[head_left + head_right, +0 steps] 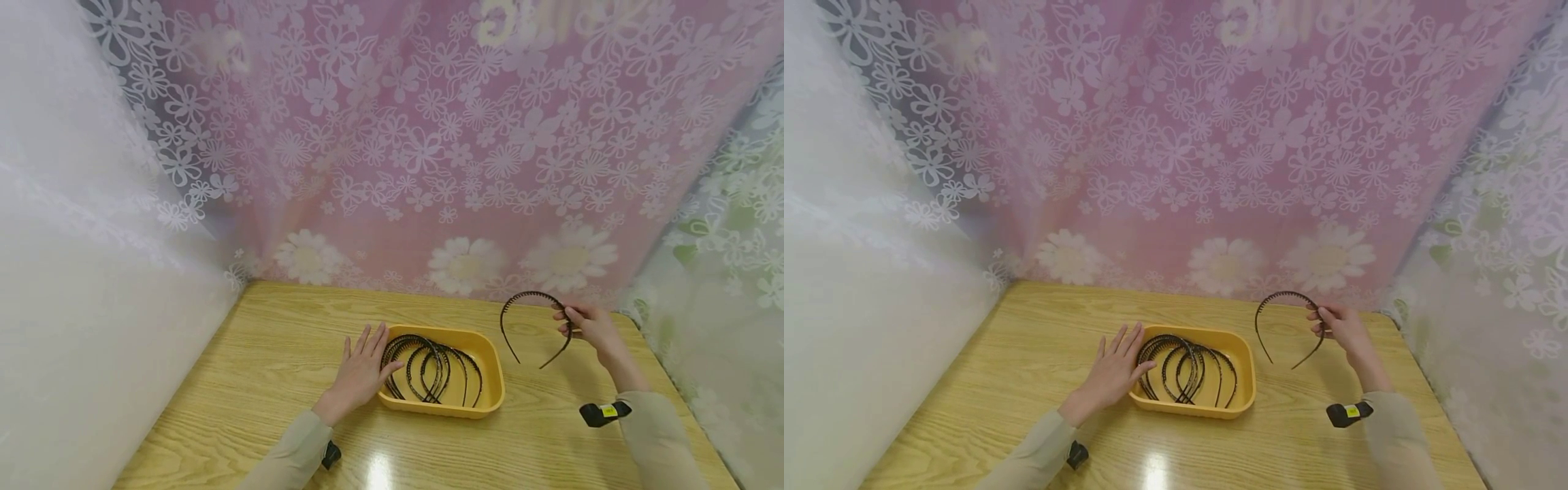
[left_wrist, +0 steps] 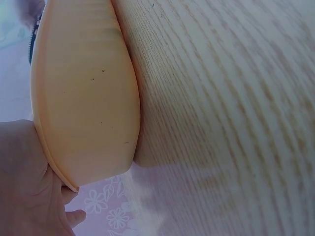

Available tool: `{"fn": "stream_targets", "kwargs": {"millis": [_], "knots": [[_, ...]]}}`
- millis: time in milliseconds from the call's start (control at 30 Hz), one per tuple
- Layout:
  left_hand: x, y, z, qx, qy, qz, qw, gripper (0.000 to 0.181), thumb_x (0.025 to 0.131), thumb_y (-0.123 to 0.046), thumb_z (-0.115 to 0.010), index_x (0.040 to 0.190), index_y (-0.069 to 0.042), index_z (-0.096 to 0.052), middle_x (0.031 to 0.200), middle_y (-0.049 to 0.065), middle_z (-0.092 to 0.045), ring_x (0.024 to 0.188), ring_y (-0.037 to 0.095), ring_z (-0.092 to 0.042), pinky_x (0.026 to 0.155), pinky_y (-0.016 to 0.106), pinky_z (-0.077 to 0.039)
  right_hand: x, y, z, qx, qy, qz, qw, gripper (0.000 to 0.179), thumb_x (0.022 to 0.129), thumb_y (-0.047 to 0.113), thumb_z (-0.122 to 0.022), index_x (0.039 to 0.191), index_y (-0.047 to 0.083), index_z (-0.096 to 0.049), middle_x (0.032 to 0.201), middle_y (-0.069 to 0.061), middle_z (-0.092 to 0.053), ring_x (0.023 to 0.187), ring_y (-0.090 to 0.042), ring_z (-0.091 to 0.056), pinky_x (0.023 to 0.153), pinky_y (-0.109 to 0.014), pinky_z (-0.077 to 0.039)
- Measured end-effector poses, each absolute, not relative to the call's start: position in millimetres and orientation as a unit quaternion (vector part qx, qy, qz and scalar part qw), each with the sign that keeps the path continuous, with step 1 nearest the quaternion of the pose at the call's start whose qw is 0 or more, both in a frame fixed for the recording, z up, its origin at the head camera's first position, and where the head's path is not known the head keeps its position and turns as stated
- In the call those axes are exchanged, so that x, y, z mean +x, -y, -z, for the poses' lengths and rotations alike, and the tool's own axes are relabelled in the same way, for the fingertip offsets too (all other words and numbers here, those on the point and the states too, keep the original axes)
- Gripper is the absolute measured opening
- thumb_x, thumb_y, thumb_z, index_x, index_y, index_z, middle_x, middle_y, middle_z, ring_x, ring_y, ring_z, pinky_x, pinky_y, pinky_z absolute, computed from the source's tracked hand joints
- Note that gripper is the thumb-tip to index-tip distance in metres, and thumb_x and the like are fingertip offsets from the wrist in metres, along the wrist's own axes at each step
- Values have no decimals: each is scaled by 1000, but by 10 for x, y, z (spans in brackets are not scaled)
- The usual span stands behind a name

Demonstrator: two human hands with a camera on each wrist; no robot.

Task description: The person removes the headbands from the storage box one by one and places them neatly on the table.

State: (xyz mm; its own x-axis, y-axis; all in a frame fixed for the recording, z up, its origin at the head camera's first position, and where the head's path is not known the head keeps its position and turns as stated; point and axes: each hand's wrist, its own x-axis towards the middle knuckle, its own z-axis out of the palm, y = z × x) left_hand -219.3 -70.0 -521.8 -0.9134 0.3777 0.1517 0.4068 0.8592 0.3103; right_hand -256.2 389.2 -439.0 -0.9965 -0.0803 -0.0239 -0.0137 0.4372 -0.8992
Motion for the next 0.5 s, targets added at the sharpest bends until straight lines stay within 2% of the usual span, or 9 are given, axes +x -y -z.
{"fn": "stream_targets", "kwargs": {"millis": [200, 500], "knots": [[-2188, 702, 5211, -205, 963, 170, 42, 78, 105, -57, -41, 162, -8, -23, 169, 9, -20, 155, 38, -15, 118, 69, -11, -2592, -3960, 4480, -25, -852, 521, 36, 46, 112, 11, -34, 142, -24, -37, 94, 15, -66, 78, -2, -67, 74, -27, -59], [-2176, 702, 5202, -206, 962, 172, 41, 78, 105, -58, -39, 162, -8, -22, 169, 9, -18, 155, 38, -15, 118, 69, -12, -2621, -3984, 4664, 1, -850, 523, 68, 46, 112, 10, -34, 144, -23, -35, 97, 8, -68, 78, -3, -67, 77, -31, -59]]}}
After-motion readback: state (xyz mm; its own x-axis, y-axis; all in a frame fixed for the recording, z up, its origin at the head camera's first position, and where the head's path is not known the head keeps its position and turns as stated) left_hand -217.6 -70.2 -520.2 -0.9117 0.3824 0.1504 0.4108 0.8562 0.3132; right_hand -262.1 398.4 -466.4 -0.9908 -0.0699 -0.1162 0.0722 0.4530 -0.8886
